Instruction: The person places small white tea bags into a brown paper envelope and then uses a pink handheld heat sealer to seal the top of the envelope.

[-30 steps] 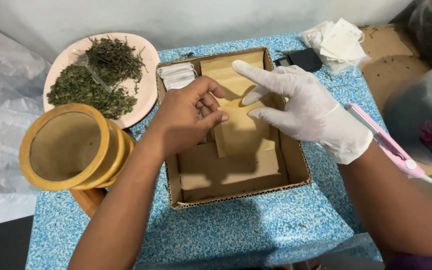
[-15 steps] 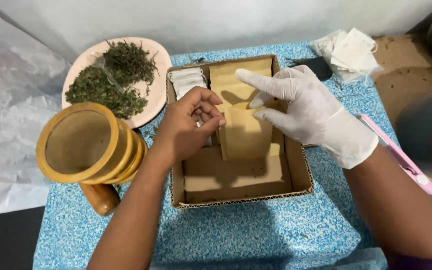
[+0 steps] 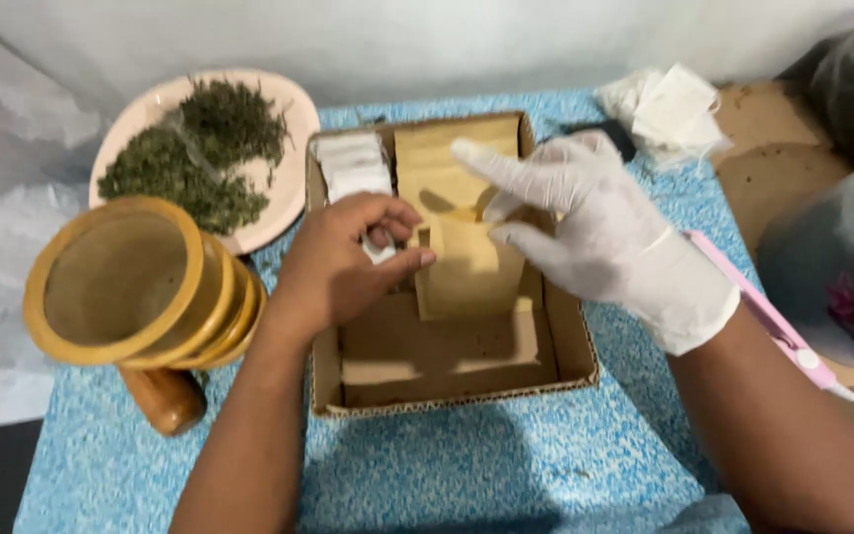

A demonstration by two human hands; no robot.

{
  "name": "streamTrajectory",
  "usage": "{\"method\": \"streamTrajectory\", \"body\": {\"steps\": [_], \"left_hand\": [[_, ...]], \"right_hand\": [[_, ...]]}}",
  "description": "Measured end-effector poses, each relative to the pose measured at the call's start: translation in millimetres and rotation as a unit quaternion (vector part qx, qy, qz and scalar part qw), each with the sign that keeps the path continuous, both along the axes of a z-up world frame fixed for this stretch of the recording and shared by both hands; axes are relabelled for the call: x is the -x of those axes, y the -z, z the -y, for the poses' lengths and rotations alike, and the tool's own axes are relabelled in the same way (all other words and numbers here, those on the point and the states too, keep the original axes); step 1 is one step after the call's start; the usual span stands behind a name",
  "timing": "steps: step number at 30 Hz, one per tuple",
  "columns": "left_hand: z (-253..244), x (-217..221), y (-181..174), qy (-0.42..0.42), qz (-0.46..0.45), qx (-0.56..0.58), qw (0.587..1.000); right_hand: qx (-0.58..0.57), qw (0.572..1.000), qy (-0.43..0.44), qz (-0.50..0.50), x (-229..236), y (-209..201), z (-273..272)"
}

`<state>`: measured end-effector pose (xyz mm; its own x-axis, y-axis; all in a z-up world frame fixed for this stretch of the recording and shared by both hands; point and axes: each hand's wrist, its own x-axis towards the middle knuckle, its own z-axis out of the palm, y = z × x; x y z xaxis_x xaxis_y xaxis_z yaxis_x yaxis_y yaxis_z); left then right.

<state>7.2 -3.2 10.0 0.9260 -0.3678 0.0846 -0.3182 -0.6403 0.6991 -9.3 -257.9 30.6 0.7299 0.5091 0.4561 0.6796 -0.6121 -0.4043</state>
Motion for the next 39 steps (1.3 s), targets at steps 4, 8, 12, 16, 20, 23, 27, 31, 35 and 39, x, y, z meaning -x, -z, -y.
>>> {"method": "streamTrajectory", "body": {"steps": [4,8,12,16,20,23,27,31,35,39], "left_hand": [[-0.2,-4.5,5.3,0.053,0.078,0.008,0.995],[-0.3,-4.7,7.5,0.059,0.06,-0.016,0.996],[-3.4,-6.3,12.5,0.102,0.087,-0.021,0.991],[-4.0,-7.7,14.1,0.134,0.13,0.013,0.982],[-4.2,-10.9,9.9,0.104,0.114,-0.011,0.988],[-3.8,-3.1,12.9,0.094,0.096,-0.01,0.991],[-1.4,-4.1,4.8,0.057,0.063,-0.013,0.996],[-1.0,-2.6,6.3,0.057,0.065,-0.004,0.996],[-2.9,-5.1,4.9,0.063,0.086,-0.01,0.994],[-5.0,-10.1,11.5,0.087,0.119,-0.018,0.989]], "right_hand": [[0.03,0.999,0.003,0.015,0.8,-1.5,-1.0],[0.024,1.0,0.003,0.014,2.0,-3.4,-4.3],[0.017,1.0,0.015,-0.001,2.3,1.0,-1.0],[0.022,1.0,0.01,0.005,-0.3,2.8,0.3],[0.023,0.999,0.004,0.026,-2.7,-5.0,-1.6],[0.027,0.999,0.001,0.02,0.8,0.8,-1.5],[0.034,0.999,0.015,0.022,-4.4,-3.1,-1.7],[0.031,0.999,0.0,0.029,-4.5,1.8,1.3],[0.033,0.999,0.003,0.038,-5.8,-1.5,0.8],[0.028,0.999,0.008,0.03,-5.7,-1.3,2.4]]}}
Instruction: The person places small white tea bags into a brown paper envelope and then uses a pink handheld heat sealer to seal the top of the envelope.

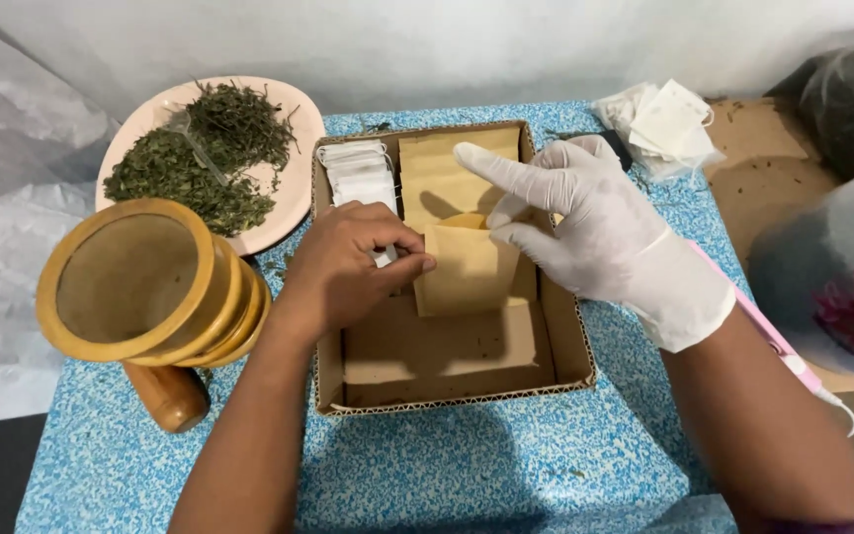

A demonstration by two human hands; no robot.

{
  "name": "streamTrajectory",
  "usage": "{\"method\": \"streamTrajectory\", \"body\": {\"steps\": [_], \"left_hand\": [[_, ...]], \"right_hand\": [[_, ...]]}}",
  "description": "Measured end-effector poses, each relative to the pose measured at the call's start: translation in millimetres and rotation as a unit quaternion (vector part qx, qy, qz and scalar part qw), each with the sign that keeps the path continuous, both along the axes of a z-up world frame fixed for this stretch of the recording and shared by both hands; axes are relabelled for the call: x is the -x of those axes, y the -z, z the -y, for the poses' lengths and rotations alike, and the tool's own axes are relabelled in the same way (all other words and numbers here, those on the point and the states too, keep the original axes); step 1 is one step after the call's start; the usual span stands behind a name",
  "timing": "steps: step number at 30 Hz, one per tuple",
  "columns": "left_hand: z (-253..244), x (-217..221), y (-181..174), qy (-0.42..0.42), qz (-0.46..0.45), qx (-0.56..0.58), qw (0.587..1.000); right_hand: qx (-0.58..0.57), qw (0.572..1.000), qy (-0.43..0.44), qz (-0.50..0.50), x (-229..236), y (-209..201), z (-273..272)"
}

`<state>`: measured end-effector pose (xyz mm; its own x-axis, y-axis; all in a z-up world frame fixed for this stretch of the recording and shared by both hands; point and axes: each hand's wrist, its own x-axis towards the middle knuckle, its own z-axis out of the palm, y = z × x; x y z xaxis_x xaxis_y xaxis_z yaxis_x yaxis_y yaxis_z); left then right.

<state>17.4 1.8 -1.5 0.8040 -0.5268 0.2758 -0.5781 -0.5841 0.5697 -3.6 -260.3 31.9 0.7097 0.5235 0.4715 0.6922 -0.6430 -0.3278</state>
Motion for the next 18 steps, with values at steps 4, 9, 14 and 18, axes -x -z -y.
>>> {"method": "streamTrajectory", "body": {"steps": [4,9,14,18], "left_hand": [[-1.0,0.0,4.8,0.042,0.041,0.028,0.998],[1.6,-4.6,4.6,-0.007,0.01,-0.047,0.999],[4.3,1.1,-1.4,-0.046,-0.015,-0.061,0.997],[1.0,-2.2,-2.4,-0.002,0.058,0.004,0.998]], "right_hand": [[0.032,0.999,0.002,0.014,-1.0,3.8,0.5],[0.023,1.0,0.014,-0.012,-2.7,0.9,0.2],[0.06,0.997,0.046,0.018,-1.5,1.2,5.3],[0.068,0.995,0.044,0.053,4.3,3.4,10.0]]}}
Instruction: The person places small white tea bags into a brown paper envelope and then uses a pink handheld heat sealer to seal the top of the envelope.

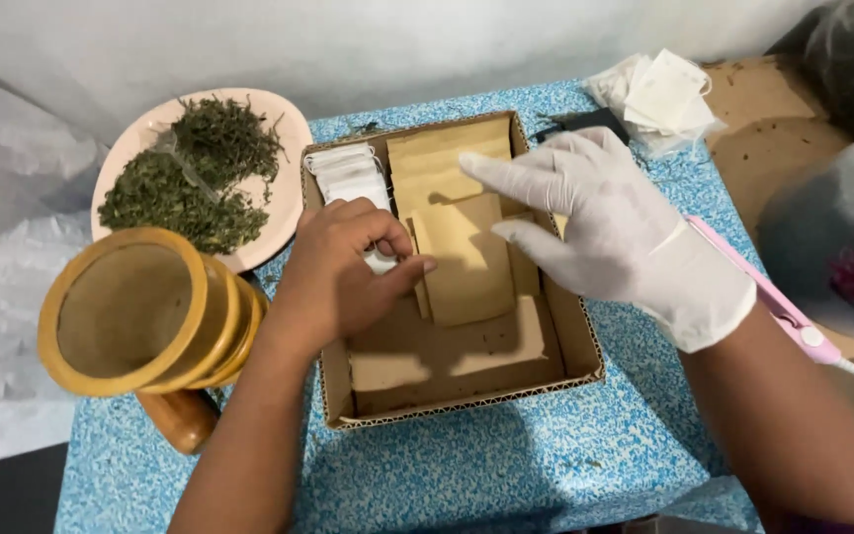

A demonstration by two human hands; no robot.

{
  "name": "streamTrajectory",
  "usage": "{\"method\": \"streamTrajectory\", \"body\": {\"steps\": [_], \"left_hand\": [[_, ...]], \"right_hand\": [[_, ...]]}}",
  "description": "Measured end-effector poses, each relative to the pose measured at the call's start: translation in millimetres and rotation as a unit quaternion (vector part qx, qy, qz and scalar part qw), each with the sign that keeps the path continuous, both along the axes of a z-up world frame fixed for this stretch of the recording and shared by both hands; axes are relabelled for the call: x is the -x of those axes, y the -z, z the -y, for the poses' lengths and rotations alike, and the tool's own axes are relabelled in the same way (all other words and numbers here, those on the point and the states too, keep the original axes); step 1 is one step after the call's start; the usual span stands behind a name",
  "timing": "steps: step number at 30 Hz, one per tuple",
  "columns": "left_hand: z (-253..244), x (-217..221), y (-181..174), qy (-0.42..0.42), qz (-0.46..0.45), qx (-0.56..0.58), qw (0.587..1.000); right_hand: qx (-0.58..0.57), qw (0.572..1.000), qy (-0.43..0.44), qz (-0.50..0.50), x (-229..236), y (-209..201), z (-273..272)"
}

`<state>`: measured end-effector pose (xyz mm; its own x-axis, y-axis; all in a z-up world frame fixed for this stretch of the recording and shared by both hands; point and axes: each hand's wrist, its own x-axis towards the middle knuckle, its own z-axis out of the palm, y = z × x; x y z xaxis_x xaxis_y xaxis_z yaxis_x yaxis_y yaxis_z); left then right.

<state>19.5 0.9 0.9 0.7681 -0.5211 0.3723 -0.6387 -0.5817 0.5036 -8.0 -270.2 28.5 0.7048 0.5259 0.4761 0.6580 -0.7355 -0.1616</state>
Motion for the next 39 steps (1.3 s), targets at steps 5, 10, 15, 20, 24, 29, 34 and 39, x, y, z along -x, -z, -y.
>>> {"method": "streamTrajectory", "body": {"steps": [5,10,15,20,24,29,34,39], "left_hand": [[4.6,3.0,-22.9,0.021,0.037,-0.033,0.999],[10.8,9.4,-36.7,0.025,0.036,-0.05,0.998],[11.4,15.0,-36.1,0.043,0.0,-0.103,0.994],[15.2,18.1,-37.3,0.043,-0.047,-0.143,0.988],[23.4,21.0,-48.0,0.044,-0.076,-0.172,0.981],[26.6,21.6,-40.9,0.056,-0.056,-0.195,0.978],[36.8,25.6,-47.2,0.081,-0.076,-0.215,0.97],[65.8,19.0,-59.8,0.151,-0.036,-0.224,0.962]], "right_hand": [[-0.003,1.0,-0.002,0.025,13.1,3.9,8.0],[0.017,0.999,0.022,0.018,11.9,4.2,4.0],[0.006,0.997,-0.034,0.065,3.6,2.6,-4.4],[0.011,0.998,-0.022,0.06,5.1,7.5,-3.4],[0.008,0.998,-0.024,0.058,9.8,7.7,-0.9],[0.046,0.998,0.02,0.034,19.0,8.7,1.1],[0.053,0.998,0.038,0.022,26.4,8.7,4.5],[0.04,0.997,0.067,0.027,43.3,-7.4,27.0]]}}
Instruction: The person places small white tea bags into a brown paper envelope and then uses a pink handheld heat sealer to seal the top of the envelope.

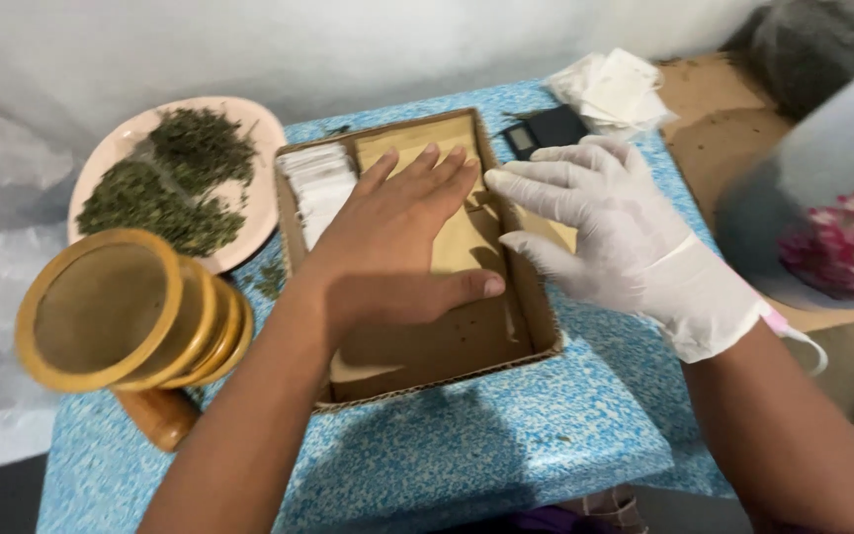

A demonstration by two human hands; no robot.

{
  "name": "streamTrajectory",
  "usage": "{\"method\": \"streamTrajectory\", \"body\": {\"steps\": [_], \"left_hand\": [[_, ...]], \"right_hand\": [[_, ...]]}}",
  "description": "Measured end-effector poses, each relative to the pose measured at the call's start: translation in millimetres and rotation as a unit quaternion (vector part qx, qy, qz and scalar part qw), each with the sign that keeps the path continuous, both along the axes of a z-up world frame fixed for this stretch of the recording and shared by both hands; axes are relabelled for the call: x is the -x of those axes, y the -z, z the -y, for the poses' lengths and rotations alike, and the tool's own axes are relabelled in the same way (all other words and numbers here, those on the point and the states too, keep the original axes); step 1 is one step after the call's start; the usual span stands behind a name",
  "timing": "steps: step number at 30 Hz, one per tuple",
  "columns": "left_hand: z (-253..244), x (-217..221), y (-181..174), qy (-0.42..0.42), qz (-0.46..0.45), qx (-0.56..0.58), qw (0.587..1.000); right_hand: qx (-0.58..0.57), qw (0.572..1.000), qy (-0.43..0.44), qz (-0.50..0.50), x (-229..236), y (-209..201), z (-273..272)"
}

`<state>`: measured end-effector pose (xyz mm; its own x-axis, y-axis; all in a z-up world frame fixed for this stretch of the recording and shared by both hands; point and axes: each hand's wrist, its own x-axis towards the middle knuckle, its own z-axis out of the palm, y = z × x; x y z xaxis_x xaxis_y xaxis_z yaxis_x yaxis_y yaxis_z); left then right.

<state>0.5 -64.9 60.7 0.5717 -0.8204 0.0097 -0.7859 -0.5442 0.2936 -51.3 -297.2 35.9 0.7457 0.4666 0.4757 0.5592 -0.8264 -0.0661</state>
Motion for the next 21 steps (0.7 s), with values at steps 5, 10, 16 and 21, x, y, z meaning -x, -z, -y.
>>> {"method": "streamTrajectory", "body": {"steps": [5,10,16,21], "left_hand": [[61.7,-17.1,-0.6,0.071,0.045,-0.021,0.996],[147.2,-22.9,7.6,0.122,0.035,-0.111,0.986],[232.3,-25.0,54.4,0.211,0.118,-0.164,0.956],[273.4,-13.3,70.0,0.248,0.123,-0.181,0.944]], "right_hand": [[-0.012,0.995,0.099,-0.02,30.8,-6.4,42.8],[-0.008,0.985,0.17,0.005,52.7,0.8,88.7],[-0.015,0.972,0.233,-0.029,72.1,18.3,127.2],[-0.012,0.934,0.336,-0.122,86.7,48.9,149.6]]}}
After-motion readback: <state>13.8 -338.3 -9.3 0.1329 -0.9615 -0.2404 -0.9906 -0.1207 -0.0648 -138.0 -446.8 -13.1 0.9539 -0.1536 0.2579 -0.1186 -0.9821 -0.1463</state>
